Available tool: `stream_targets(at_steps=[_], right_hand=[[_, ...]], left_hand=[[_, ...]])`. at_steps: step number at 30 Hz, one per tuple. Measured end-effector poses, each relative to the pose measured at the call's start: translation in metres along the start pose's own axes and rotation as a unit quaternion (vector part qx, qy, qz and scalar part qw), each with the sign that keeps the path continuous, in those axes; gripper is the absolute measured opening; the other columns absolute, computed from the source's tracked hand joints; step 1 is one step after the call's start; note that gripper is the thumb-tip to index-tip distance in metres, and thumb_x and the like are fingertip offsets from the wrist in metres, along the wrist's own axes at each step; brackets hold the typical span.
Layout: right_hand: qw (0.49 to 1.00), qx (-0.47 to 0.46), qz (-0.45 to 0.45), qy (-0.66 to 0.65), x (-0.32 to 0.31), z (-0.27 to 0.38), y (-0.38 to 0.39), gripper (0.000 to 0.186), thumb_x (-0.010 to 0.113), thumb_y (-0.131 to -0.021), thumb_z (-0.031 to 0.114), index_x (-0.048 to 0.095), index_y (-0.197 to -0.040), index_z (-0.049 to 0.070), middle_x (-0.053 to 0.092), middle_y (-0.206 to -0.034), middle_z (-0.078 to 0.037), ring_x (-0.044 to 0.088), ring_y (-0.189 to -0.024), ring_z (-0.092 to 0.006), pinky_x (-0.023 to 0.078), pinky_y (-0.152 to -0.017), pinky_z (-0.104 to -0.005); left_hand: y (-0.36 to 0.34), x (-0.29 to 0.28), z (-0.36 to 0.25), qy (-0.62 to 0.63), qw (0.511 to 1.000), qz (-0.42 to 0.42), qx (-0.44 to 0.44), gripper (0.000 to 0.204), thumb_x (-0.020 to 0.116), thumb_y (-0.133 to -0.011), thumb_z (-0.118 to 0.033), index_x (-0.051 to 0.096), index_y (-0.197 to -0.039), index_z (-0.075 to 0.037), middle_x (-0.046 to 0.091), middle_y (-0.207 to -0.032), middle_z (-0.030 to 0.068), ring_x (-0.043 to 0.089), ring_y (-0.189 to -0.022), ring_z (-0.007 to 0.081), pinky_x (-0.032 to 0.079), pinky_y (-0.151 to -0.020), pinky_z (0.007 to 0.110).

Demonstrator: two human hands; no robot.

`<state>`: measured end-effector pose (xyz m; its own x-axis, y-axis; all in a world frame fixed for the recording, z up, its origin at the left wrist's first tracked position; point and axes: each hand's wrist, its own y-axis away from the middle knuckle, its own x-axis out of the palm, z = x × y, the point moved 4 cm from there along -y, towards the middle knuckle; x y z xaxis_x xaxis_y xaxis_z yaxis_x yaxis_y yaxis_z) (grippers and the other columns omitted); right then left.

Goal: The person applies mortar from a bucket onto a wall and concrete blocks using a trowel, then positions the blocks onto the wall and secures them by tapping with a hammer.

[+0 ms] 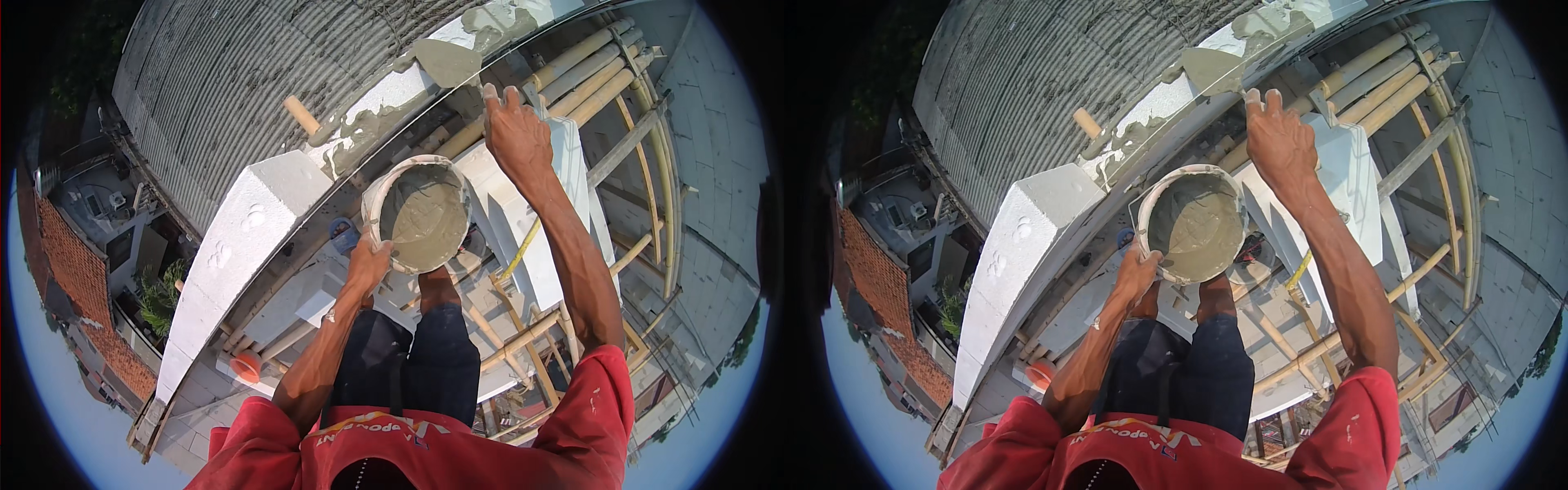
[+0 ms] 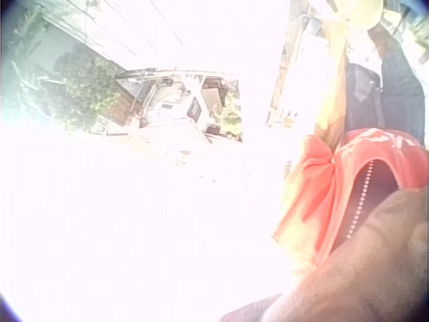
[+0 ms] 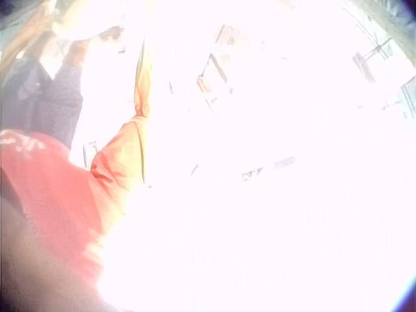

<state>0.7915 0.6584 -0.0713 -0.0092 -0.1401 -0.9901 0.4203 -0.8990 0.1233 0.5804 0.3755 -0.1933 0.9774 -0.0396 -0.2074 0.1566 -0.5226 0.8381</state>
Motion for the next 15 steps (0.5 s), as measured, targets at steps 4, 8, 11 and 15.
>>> stream_targets(at_steps=[4, 8, 11, 15], right_hand=[[0.998, 0.043, 0.004, 0.034, 0.006, -0.059, -0.037, 0.031, 0.051, -0.098, 0.015, 0.055, -0.126, 0.006, 0.058, -0.110, -0.019, 0.069, -0.086, -0.0430, 0.054, -0.068, -0.0574], [0.997, 0.040, -0.002, 0.072, 0.020, -0.096, -0.078, 0.028, 0.049, -0.096, 0.010, 0.058, -0.121, 0.000, 0.062, -0.110, -0.021, 0.070, -0.086, -0.0439, 0.057, -0.069, -0.0547], [0.993, 0.057, -0.061, 0.088, 0.033, -0.132, -0.104, 0.026, 0.049, -0.097, 0.013, 0.059, -0.117, 0.000, 0.064, -0.113, -0.022, 0.071, -0.088, -0.0459, 0.058, -0.072, -0.0549], [0.990, 0.117, -0.056, 0.055, 0.029, -0.160, -0.110, 0.031, 0.047, -0.101, 0.026, 0.059, -0.118, 0.002, 0.061, -0.113, -0.026, 0.067, -0.093, -0.0496, 0.054, -0.078, -0.0591]], left_hand=[[0.003, 0.008, -0.002, -0.024, 1.000, -0.007, 0.011, 0.062, 0.061, -0.095, -0.023, 0.041, -0.152, -0.008, 0.068, -0.122, 0.0255, 0.067, -0.112, 0.0375, 0.050, -0.097, 0.042], [0.008, 0.006, -0.005, -0.054, 0.998, -0.019, -0.004, 0.066, 0.061, -0.095, -0.023, 0.036, -0.155, -0.012, 0.067, -0.124, 0.0263, 0.066, -0.115, 0.0390, 0.050, -0.099, 0.043], [0.000, 0.013, -0.002, -0.071, 0.997, -0.010, -0.028, 0.067, 0.061, -0.095, -0.024, 0.036, -0.155, -0.012, 0.067, -0.125, 0.0266, 0.066, -0.116, 0.0395, 0.049, -0.100, 0.043], [-0.011, 0.028, -0.007, -0.039, 0.999, 0.006, -0.021, 0.067, 0.061, -0.094, -0.025, 0.037, -0.155, -0.011, 0.067, -0.125, 0.0267, 0.066, -0.116, 0.0395, 0.049, -0.100, 0.044]])
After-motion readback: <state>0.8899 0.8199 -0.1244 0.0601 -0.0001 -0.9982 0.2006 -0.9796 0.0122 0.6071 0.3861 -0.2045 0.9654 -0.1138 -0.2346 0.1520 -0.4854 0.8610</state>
